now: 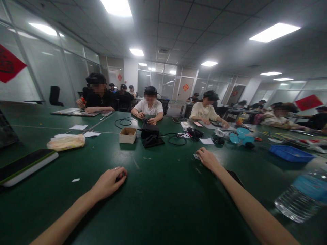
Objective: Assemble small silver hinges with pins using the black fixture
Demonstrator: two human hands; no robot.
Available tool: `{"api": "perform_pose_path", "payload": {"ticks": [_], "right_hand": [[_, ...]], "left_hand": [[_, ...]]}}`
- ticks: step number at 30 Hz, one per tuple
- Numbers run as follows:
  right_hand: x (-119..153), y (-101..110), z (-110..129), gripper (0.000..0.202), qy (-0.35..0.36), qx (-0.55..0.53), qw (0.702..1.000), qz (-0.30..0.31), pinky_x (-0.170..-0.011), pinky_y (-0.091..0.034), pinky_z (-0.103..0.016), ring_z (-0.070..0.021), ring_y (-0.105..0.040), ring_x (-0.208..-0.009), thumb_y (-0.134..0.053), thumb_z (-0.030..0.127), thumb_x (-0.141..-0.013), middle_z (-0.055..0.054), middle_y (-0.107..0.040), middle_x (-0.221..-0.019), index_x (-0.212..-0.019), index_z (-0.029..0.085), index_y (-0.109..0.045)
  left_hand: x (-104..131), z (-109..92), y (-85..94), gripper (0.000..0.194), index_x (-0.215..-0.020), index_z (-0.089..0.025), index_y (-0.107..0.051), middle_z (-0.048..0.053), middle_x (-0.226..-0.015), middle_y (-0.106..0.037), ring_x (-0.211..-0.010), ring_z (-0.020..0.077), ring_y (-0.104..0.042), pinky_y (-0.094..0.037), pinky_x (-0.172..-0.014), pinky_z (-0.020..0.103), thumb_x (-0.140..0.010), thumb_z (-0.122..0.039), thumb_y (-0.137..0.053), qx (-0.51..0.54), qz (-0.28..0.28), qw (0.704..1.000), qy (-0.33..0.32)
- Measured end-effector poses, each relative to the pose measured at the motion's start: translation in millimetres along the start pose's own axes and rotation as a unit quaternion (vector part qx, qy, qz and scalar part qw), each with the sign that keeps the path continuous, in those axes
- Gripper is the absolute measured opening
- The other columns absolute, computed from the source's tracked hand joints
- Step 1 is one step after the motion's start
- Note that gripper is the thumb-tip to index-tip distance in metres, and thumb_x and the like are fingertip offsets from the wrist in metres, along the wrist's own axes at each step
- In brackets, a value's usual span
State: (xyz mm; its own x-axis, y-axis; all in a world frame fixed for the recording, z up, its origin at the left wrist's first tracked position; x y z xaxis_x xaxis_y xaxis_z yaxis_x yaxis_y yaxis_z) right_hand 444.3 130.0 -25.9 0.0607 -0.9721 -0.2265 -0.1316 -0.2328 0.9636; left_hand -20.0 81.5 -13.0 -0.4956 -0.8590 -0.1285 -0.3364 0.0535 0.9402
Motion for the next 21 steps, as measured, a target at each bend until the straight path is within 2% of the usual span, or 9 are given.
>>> {"api": "perform_pose_path", "payload": {"ticks": [7,13,21], "right_hand": [[0.8,0.0,1.6,0.028,0.004,-0.003,1.000,0.017,-0.080,-0.042,-0.026,-0.0190,-0.059,-0.095,-0.042,0.028,-0.096,-0.010,-0.058,-0.115,-0.106,0.020,-0.067],[-2.7,2.3,1.8,0.025,0.005,0.007,0.999,0.044,-0.080,-0.040,-0.028,-0.0214,-0.058,-0.096,-0.044,0.022,-0.093,-0.012,-0.061,-0.106,-0.107,0.017,-0.064],[-5.8,-0.1,0.4,0.024,-0.024,0.006,0.999,0.047,-0.077,-0.038,-0.028,-0.0211,-0.055,-0.098,-0.040,0.021,-0.095,-0.012,-0.060,-0.108,-0.106,0.017,-0.061]], "left_hand": [[-0.6,-0.7,1.1,0.026,-0.094,-0.020,-0.060,0.004,-0.082,-0.061,-0.075,0.0209,-0.058,-0.042,-0.069,0.032,-0.087,-0.034,-0.039,0.001,0.008,1.000,0.013],[-0.9,0.9,-1.3,0.030,-0.097,-0.020,-0.059,0.004,-0.084,-0.060,-0.076,0.0210,-0.059,-0.042,-0.072,0.032,-0.088,-0.035,-0.036,-0.013,0.016,1.000,0.009],[-1.2,-1.0,0.1,0.029,-0.095,-0.020,-0.058,0.005,-0.086,-0.062,-0.079,0.0213,-0.059,-0.044,-0.073,0.033,-0.088,-0.035,-0.035,-0.010,0.025,0.999,0.022]]}}
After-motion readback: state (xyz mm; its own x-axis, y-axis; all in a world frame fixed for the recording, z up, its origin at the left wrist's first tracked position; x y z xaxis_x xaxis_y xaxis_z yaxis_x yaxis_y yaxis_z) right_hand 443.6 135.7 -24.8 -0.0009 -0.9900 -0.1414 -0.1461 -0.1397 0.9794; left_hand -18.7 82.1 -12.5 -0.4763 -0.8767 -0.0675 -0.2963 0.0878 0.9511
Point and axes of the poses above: each hand's wrist, its own x-axis away from the middle knuckle, its own y-axis out of the back of the hand, z = x × y, the point moved 6 cm from there along -x, towards the middle knuckle
